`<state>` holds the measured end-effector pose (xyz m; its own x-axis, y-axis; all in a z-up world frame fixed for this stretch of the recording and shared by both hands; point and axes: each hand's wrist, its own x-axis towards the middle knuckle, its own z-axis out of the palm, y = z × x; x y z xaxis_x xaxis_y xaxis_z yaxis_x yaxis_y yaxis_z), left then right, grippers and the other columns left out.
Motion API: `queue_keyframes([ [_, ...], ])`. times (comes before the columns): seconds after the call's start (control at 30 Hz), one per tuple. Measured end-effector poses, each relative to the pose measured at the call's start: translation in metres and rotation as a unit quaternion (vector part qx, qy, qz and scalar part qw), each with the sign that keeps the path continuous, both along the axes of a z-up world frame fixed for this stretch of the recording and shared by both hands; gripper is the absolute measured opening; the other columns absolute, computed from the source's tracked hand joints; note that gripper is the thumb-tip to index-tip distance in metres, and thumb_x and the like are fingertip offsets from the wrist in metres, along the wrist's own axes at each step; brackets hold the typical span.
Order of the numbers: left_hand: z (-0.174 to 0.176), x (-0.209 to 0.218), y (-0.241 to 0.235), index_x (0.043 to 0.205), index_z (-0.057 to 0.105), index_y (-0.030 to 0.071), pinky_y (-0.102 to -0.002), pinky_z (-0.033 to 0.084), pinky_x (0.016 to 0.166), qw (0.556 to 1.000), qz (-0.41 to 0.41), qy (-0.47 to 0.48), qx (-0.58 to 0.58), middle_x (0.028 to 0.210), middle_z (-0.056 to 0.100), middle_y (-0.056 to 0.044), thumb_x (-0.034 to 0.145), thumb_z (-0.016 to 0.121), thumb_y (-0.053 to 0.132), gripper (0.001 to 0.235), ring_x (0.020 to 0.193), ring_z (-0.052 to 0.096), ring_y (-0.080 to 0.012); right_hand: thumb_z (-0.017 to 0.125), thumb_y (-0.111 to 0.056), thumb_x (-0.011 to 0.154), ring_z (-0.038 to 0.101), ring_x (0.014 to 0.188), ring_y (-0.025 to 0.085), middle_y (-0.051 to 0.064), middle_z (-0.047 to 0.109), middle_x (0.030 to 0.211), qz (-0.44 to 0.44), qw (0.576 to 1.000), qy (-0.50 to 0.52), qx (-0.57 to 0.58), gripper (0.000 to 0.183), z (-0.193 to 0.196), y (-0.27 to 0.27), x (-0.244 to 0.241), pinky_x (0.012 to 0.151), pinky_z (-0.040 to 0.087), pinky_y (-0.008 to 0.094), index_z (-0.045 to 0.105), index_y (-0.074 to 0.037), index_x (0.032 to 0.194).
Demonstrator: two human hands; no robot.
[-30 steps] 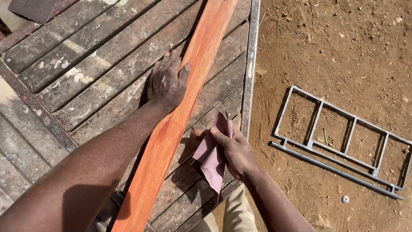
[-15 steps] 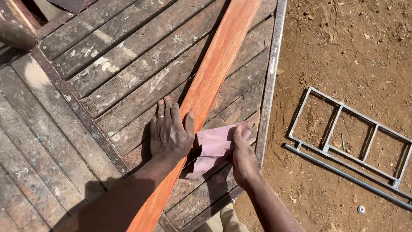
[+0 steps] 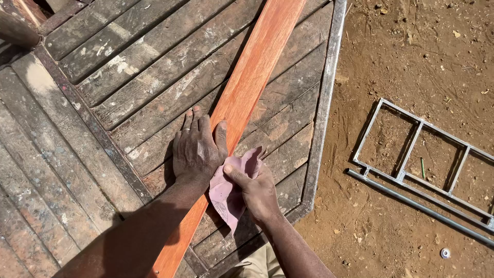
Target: Sand the wooden plank manually using sandpaper to achieve a smooth finish.
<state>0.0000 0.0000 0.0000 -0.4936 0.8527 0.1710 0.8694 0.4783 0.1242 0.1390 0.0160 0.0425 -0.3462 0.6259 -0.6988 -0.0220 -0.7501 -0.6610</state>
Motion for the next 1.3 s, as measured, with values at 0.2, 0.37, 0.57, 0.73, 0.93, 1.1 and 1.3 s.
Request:
queue_keyframes([
  [0.2, 0.015, 0.005, -0.001, 0.105, 0.063, 0.009, -0.051, 0.057, 0.079, 1.000, 0.005, 0.010, 0.011, 0.111, 0.074, -0.018, 0.107, 0.047, 0.051, 0.045, 0.113, 0.072, -0.0372, 0.078, -0.016, 0.089, 0.063, 0.081, 0.015, 0.009, 0.069, 0.085, -0.121, 0.987, -0.046, 0.091, 0.022, -0.004, 0.006, 0.020, 0.073, 0.055, 0.029, 0.066, -0.003, 0.103],
  [0.37, 0.016, 0.005, 0.000, 0.102, 0.064, 0.007, -0.053, 0.057, 0.079, 1.000, 0.002, 0.007, 0.019, 0.108, 0.074, -0.021, 0.105, 0.051, 0.050, 0.045, 0.111, 0.072, -0.0410, 0.078, -0.030, 0.091, 0.061, 0.077, 0.013, 0.006, 0.065, 0.080, -0.093, 0.982, -0.067, 0.148, 0.033, 0.007, 0.032, 0.007, 0.072, 0.058, 0.027, 0.068, -0.003, 0.107],
  [0.57, 0.006, 0.003, 0.000, 0.108, 0.066, 0.001, -0.053, 0.057, 0.083, 1.000, -0.004, 0.005, 0.029, 0.122, 0.072, -0.025, 0.107, 0.050, 0.045, 0.047, 0.118, 0.069, -0.0417, 0.078, -0.035, 0.092, 0.059, 0.073, 0.018, 0.010, 0.066, 0.076, -0.018, 0.968, -0.147, 0.201, 0.029, -0.059, 0.035, -0.006, 0.072, 0.054, 0.035, 0.073, -0.007, 0.091],
  [0.73, 0.013, 0.001, -0.001, 0.105, 0.066, 0.002, -0.052, 0.057, 0.081, 0.999, -0.011, 0.012, 0.030, 0.119, 0.073, -0.025, 0.105, 0.052, 0.045, 0.045, 0.117, 0.069, -0.0409, 0.081, -0.031, 0.089, 0.057, 0.070, 0.017, 0.007, 0.063, 0.071, -0.066, 0.973, -0.150, 0.161, 0.025, -0.029, 0.033, -0.027, 0.068, 0.052, 0.031, 0.074, -0.007, 0.089],
  [0.93, 0.015, 0.001, 0.002, 0.106, 0.066, 0.000, -0.051, 0.057, 0.081, 1.000, -0.013, 0.005, 0.019, 0.124, 0.071, -0.027, 0.107, 0.050, 0.044, 0.047, 0.119, 0.069, -0.0412, 0.082, -0.032, 0.088, 0.055, 0.069, 0.015, 0.005, 0.062, 0.069, -0.082, 0.971, -0.155, 0.163, 0.025, -0.019, 0.034, -0.028, 0.066, 0.050, 0.029, 0.074, -0.008, 0.088],
  [1.1, 0.024, 0.002, 0.004, 0.107, 0.067, -0.001, -0.051, 0.058, 0.081, 1.000, -0.019, 0.000, 0.009, 0.124, 0.071, -0.029, 0.107, 0.051, 0.042, 0.046, 0.119, 0.069, -0.0422, 0.080, -0.035, 0.087, 0.057, 0.080, 0.017, 0.005, 0.060, 0.079, -0.057, 0.971, -0.142, 0.182, 0.039, -0.018, 0.025, -0.022, 0.075, 0.050, 0.031, 0.069, -0.004, 0.108],
  [1.3, 0.019, 0.001, 0.003, 0.109, 0.066, -0.002, -0.052, 0.056, 0.082, 1.000, -0.020, -0.007, 0.004, 0.127, 0.069, -0.030, 0.106, 0.050, 0.042, 0.047, 0.122, 0.067, -0.0436, 0.071, -0.025, 0.093, 0.052, 0.084, 0.020, 0.008, 0.057, 0.086, -0.024, 0.978, -0.097, 0.182, 0.030, -0.026, 0.020, -0.019, 0.081, 0.049, 0.035, 0.063, -0.005, 0.113],
])
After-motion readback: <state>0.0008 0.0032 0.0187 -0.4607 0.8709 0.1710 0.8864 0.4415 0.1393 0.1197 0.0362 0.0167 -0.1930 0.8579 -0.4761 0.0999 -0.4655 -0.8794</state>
